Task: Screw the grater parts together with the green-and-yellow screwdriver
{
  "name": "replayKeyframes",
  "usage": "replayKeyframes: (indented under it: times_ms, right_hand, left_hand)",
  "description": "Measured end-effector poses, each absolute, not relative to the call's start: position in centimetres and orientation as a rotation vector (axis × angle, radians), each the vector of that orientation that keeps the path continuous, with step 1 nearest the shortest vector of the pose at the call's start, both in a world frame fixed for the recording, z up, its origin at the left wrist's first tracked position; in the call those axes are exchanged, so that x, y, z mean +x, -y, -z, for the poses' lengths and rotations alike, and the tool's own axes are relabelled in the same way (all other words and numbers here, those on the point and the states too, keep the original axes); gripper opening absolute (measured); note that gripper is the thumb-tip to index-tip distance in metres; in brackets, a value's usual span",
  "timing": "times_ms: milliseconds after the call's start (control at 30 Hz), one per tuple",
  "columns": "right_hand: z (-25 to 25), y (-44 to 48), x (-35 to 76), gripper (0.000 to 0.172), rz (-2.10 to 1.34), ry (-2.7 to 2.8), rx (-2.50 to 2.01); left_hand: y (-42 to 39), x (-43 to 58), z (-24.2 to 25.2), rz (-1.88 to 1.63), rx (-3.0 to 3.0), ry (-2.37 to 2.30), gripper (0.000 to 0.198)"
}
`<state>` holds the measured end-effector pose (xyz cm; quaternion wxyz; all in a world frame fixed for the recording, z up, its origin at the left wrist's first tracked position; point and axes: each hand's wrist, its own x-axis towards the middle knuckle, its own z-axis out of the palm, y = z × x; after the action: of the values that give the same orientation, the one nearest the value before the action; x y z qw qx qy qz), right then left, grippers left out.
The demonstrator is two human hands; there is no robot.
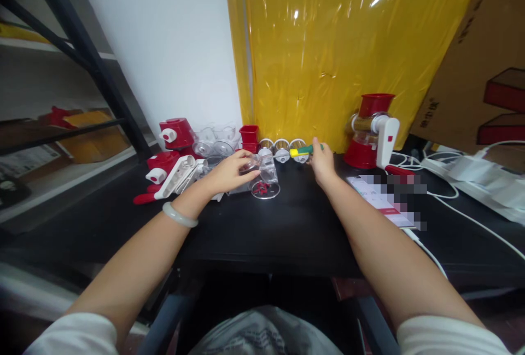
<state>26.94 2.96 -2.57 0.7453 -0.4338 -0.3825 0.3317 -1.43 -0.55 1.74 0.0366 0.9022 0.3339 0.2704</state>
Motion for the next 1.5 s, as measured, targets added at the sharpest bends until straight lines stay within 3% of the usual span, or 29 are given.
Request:
replayKeyframes:
  times_ms: [333, 500, 700, 967, 1300, 1500]
  right_hand:
    - [1.6, -2.2, 26.3, 0.015, -0.792, 0.771, -0.974]
    - [1.8, -2.3, 26.3, 0.019, -0.783, 0.775, -0.953]
    - [1.7, -2.0, 26.2, 0.040, -0.751, 0.791, -0.939]
    - [1.4, -1.7, 25.9, 0.031, -0.807, 0.736, -0.941]
    - [1.7, -2.0, 26.1, 0.038, -0.791, 0.733, -0.938]
    - [1.5, -1.9, 26.1, 0.034, -0.791, 0.700, -0.954]
  left_hand:
    - [0.6, -1.4, -1.8, -0.840, 2.767, -1.027, 0.043]
    - [0.5, -1.5, -1.8, -0.836, 2.767, -1.021, 0.042]
    - [0.5, -1.4, -1.8, -0.839, 2.770, -1.017, 0.041]
    - [0.4, -1.5, -1.7, -0.845, 2.772, -1.011, 0.041]
    - [0.3, -1.5, -1.7, -0.845, 2.773, -1.008, 0.040]
    - [0.4, -1.5, -1.7, -0.827, 2.773, -1.017, 0.042]
